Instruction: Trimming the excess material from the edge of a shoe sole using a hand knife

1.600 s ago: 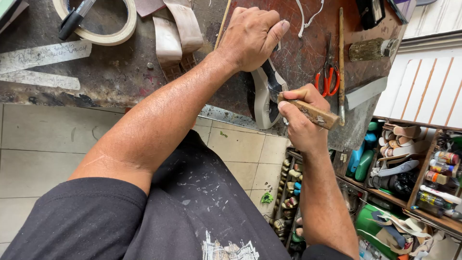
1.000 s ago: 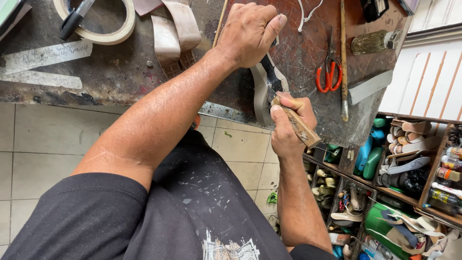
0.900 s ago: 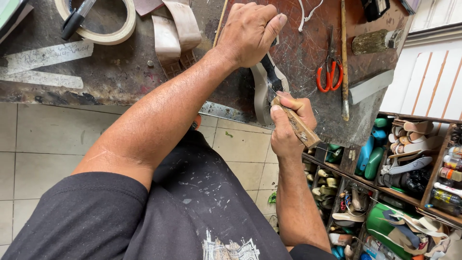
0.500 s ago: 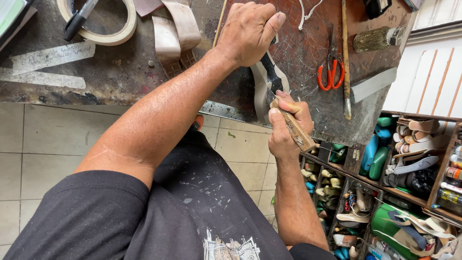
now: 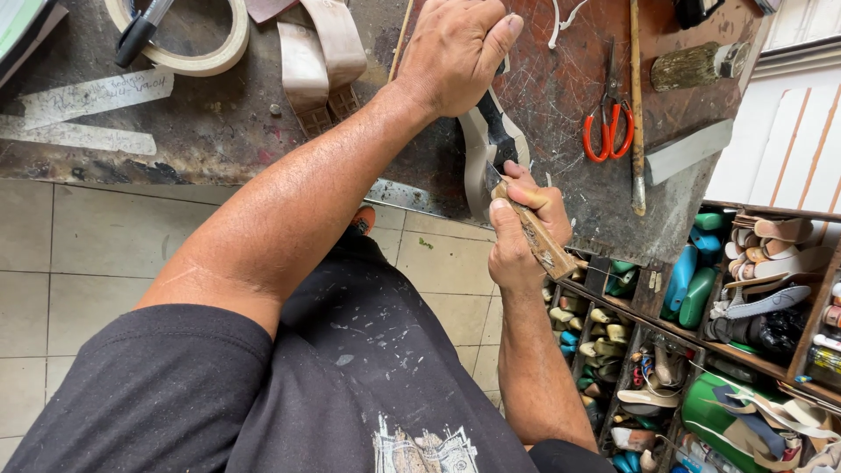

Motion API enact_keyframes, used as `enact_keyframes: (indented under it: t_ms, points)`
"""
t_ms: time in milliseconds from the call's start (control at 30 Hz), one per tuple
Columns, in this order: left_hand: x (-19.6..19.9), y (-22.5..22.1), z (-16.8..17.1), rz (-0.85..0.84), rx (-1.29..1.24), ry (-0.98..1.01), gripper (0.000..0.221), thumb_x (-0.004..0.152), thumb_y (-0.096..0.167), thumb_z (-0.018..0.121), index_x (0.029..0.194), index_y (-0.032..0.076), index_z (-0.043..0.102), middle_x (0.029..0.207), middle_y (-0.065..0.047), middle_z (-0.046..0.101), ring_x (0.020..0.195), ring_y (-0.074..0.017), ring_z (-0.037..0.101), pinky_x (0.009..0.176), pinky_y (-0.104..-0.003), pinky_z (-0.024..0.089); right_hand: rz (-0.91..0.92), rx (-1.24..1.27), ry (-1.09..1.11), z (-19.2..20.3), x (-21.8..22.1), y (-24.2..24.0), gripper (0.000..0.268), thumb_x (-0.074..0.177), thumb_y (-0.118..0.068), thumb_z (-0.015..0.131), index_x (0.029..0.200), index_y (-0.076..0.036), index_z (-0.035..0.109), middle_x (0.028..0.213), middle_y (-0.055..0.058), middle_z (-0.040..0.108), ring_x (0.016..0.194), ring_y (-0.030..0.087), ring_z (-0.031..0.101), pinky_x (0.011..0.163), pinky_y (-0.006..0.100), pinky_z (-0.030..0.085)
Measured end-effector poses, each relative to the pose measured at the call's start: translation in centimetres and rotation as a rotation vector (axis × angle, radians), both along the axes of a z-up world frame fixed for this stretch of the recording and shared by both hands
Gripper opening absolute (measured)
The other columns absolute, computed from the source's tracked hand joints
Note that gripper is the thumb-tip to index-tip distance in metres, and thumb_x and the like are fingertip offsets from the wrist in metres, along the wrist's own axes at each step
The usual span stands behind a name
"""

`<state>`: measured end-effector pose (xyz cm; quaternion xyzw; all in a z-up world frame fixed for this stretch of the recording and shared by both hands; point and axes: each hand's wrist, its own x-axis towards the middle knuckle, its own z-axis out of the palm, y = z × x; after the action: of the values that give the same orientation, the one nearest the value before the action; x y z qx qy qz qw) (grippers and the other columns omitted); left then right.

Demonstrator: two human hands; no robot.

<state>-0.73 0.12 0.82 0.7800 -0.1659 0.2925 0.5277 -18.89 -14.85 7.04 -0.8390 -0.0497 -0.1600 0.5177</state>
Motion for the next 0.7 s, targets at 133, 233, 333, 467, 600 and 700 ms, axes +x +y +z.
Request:
enact_keyframes:
  t_ms: [133, 233, 333, 467, 600, 700]
  points:
    - [-0.1, 0.2, 0.4, -0.027, -0.005, 0.001, 0.041, 0.108, 0.034, 0.045, 0.072, 0.014, 0.046, 0.067, -0.003, 0.052, 0.065, -0.0297, 0.051, 0.064, -0.045, 0.034, -0.01, -0.014, 0.007, -0.1, -0.2, 0.0, 0.014, 0.084, -0.004, 0.063, 0.098, -0.004, 0.064, 0.111, 0.024, 0.07, 0.12, 0.045, 0.07, 0.111, 0.056, 0.053]
    - [-0.1, 0.1, 0.2, -0.014, 0.018, -0.016, 0.041, 0.109, 0.034, 0.044, 0.073, 0.014, 0.046, 0.068, -0.003, 0.052, 0.066, -0.0293, 0.05, 0.063, -0.045, 0.033, 0.035, -0.029, -0.03, -0.2, -0.2, -0.2, 0.014, 0.087, -0.006, 0.064, 0.101, -0.004, 0.064, 0.114, 0.023, 0.07, 0.12, 0.045, 0.07, 0.111, 0.057, 0.054]
    - [-0.1, 0.1, 0.3, -0.018, 0.014, -0.003, 0.04, 0.107, 0.033, 0.045, 0.072, 0.015, 0.05, 0.067, -0.004, 0.054, 0.065, -0.0301, 0.052, 0.062, -0.046, 0.034, 0.042, -0.016, -0.025, -0.1, -0.4, -0.2, 0.012, 0.088, -0.005, 0.063, 0.1, -0.004, 0.063, 0.107, 0.019, 0.068, 0.121, 0.046, 0.069, 0.114, 0.058, 0.051]
    - [-0.1, 0.2, 0.3, -0.021, 0.017, -0.008, 0.041, 0.108, 0.035, 0.043, 0.072, 0.016, 0.049, 0.066, -0.003, 0.052, 0.063, -0.0284, 0.051, 0.061, -0.046, 0.034, 0.087, 0.028, -0.03, -0.5, -0.5, -0.6, 0.011, 0.091, -0.006, 0.064, 0.101, -0.004, 0.062, 0.106, 0.016, 0.067, 0.123, 0.05, 0.066, 0.116, 0.062, 0.05]
    - [-0.3, 0.2, 0.6, -0.039, 0.007, 0.03, 0.041, 0.108, 0.037, 0.04, 0.075, 0.017, 0.052, 0.065, 0.0, 0.057, 0.061, -0.0274, 0.055, 0.06, -0.046, 0.037, 0.133, 0.052, -0.055, -1.2, -0.5, -1.4, 0.012, 0.093, -0.01, 0.066, 0.103, -0.006, 0.063, 0.108, 0.014, 0.068, 0.125, 0.052, 0.064, 0.119, 0.066, 0.048]
    - [-0.4, 0.3, 0.5, -0.035, 0.019, 0.019, 0.04, 0.108, 0.037, 0.04, 0.076, 0.016, 0.052, 0.066, -0.001, 0.056, 0.062, -0.0282, 0.054, 0.06, -0.047, 0.036, 0.157, 0.023, -0.031, -0.6, -0.7, -1.3, 0.01, 0.096, -0.011, 0.065, 0.104, -0.007, 0.063, 0.109, 0.011, 0.07, 0.128, 0.051, 0.063, 0.12, 0.066, 0.049]
